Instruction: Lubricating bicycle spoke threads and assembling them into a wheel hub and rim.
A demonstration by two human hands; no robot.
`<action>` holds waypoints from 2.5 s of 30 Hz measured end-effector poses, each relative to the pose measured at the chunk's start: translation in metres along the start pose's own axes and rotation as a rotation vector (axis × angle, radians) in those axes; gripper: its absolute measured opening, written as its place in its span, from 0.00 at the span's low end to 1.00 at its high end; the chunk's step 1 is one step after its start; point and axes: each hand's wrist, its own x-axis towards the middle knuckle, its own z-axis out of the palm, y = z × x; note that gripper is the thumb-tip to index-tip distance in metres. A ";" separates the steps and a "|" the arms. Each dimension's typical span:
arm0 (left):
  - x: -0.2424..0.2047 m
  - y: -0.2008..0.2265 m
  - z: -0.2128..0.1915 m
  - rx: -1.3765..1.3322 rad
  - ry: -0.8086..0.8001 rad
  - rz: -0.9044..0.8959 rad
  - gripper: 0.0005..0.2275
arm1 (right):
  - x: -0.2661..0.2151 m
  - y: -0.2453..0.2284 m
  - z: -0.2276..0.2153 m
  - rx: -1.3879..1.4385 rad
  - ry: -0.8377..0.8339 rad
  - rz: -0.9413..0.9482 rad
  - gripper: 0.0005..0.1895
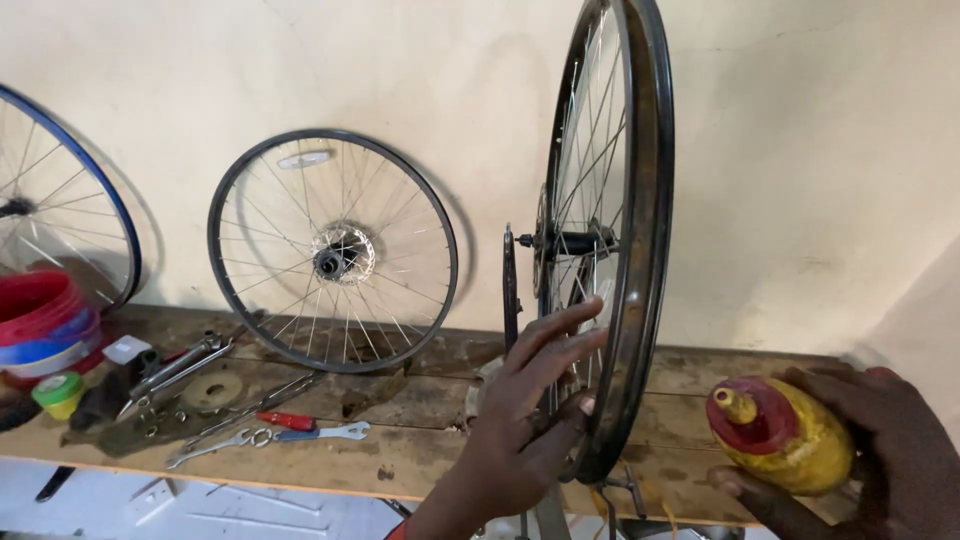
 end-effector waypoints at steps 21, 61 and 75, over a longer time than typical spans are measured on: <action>-0.003 -0.007 0.009 0.008 0.114 -0.133 0.06 | 0.006 -0.005 -0.009 -0.034 -0.040 0.287 0.50; 0.002 -0.112 -0.047 0.255 0.115 -0.406 0.17 | -0.092 0.199 0.217 -0.266 -0.676 0.974 0.39; 0.048 -0.146 0.023 -0.177 0.283 -0.926 0.38 | 0.189 0.101 0.132 -0.185 -0.604 -0.511 0.14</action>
